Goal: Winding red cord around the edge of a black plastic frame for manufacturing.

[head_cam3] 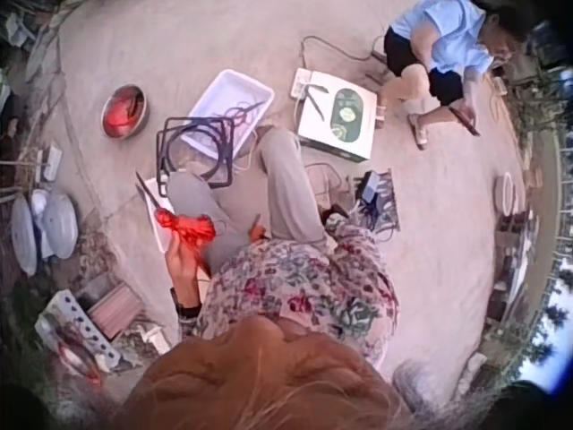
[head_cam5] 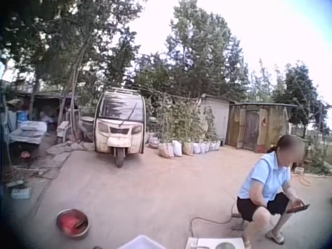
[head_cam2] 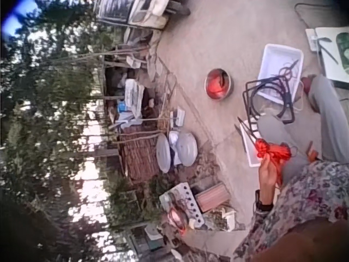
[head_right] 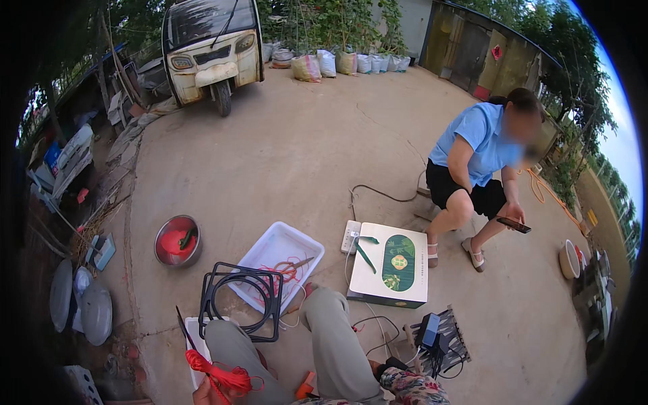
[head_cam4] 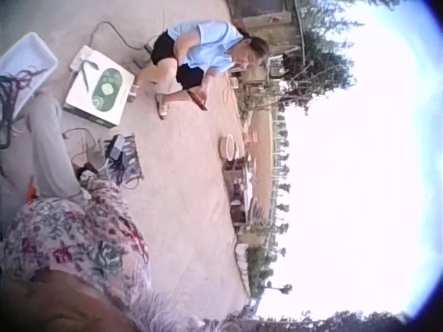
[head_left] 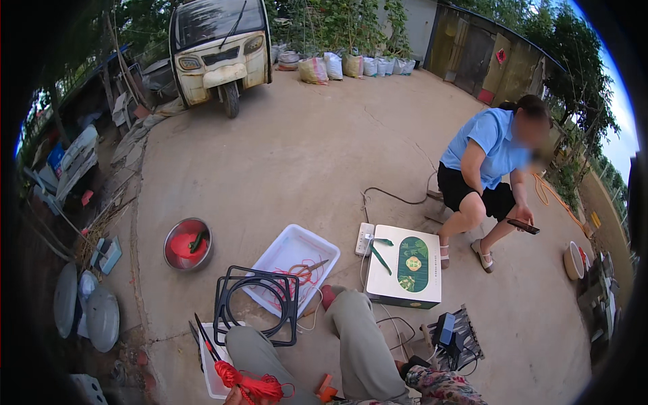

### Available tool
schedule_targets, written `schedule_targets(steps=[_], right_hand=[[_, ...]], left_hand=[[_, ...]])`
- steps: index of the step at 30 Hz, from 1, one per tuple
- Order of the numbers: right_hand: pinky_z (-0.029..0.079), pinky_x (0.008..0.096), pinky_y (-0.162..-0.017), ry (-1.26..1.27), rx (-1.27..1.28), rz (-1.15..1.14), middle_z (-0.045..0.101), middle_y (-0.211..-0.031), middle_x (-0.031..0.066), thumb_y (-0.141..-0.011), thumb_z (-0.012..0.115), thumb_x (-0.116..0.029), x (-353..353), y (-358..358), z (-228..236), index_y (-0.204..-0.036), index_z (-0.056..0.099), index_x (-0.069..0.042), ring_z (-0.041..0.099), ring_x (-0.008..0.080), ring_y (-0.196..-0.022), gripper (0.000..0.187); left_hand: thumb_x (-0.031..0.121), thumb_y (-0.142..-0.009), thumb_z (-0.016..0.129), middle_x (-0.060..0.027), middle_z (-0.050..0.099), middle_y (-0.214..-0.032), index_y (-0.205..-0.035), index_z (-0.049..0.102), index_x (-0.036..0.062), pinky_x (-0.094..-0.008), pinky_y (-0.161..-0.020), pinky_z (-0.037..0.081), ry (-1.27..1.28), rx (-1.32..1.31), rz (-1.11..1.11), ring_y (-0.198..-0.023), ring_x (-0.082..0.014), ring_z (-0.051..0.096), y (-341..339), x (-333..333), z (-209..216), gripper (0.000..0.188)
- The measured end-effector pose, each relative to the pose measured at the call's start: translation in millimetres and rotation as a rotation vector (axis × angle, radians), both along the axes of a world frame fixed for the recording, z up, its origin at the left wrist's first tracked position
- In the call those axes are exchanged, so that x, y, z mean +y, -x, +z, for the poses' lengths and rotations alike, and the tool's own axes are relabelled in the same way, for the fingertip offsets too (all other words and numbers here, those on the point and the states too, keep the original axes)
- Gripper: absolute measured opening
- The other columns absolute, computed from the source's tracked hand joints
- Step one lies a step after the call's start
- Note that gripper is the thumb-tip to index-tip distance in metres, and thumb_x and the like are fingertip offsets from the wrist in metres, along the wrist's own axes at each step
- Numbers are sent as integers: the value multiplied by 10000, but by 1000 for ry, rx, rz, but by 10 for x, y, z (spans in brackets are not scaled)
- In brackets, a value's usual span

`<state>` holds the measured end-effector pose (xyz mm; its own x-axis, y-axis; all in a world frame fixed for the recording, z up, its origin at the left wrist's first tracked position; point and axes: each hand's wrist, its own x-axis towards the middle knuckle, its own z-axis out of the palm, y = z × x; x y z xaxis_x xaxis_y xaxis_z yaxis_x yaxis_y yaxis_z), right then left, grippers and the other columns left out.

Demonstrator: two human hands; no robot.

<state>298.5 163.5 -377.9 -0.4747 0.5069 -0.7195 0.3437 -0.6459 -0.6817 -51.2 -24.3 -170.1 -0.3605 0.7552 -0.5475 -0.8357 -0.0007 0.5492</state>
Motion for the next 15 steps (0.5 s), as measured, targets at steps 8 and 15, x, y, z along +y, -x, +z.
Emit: schedule_targets(steps=[8,15], right_hand=[[464,233,-701,100,-99,86,634,-939,-11,-934,534,-288,-472,-102,-231,-1108,594,-43,581,83,-827,306],[467,238,-715,144,-97,94,632,-961,-14,-939,526,-305,-576,-173,-272,-1133,586,-51,581,82,-846,325]], left_hand=[[236,-969,453,-116,566,-1183,-1250,453,7,-392,-858,442,7,-51,62,-1066,-257,537,225,64,-4,362],[224,-945,510,-122,561,-1212,-1254,467,30,-423,-896,461,7,-147,96,-1091,-270,542,427,188,-206,367]])
